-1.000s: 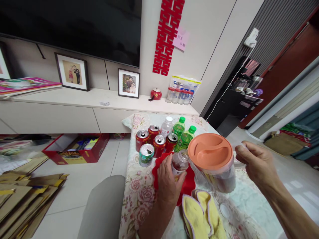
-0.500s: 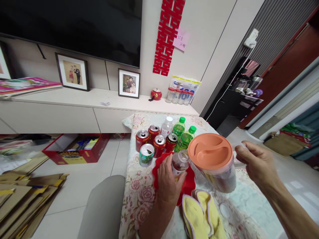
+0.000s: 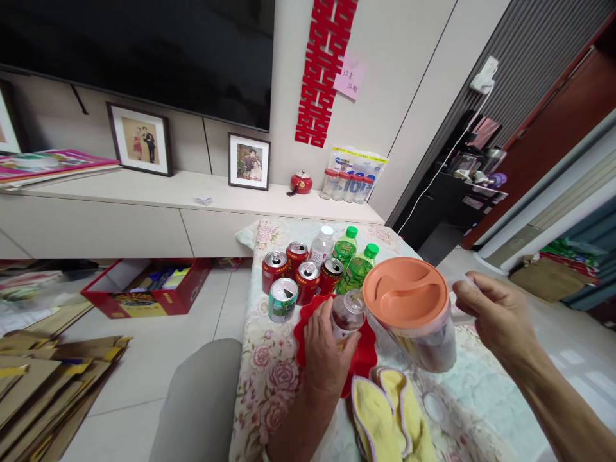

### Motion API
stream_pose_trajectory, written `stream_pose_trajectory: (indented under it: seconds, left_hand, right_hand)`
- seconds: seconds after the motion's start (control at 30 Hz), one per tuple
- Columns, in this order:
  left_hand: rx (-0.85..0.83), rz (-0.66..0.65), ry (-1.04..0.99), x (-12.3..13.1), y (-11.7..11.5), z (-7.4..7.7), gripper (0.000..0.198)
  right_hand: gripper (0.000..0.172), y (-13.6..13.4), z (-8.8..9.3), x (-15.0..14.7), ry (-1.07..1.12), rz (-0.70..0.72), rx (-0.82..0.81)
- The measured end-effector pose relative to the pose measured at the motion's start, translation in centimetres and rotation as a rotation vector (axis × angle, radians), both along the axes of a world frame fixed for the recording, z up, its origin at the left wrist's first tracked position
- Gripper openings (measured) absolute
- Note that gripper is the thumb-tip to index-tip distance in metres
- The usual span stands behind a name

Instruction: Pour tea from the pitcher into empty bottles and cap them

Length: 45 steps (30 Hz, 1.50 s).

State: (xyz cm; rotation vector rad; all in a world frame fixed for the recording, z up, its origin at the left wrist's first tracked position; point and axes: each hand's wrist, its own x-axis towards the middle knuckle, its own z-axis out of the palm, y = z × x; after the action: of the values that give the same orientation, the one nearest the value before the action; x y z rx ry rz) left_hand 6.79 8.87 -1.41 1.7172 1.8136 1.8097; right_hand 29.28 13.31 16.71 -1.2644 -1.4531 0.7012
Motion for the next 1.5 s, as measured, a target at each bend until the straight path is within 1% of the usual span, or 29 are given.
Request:
stream_pose_trajectory:
  seconds: [0.27,0.57,0.77,1.5]
  left_hand:
    - [0.007,0.007,0.005,0.02,0.08,-0.19,0.075]
    - [0.006,0.012,0.018,0.07,0.05,-0.07,0.08]
    - [0.012,0.009,0.021,0.05,0.09,-0.16,0.078]
    - [-0.003,0.0,0.006,-0.01,0.06,-0.12,0.078]
  right_hand:
    - [0.059,0.14,-0.05,-0.09,-0.026,-0.022,0.016]
    - [0.058,0.4,-0.09,-0.12,-0.043,-0.035,0.007]
    - [0.059,0.19,0.03,-0.26,-0.055,-0.046,0.007]
    - [0.059,-0.1,0.23,-0.43,-0.072,-0.042,0.018]
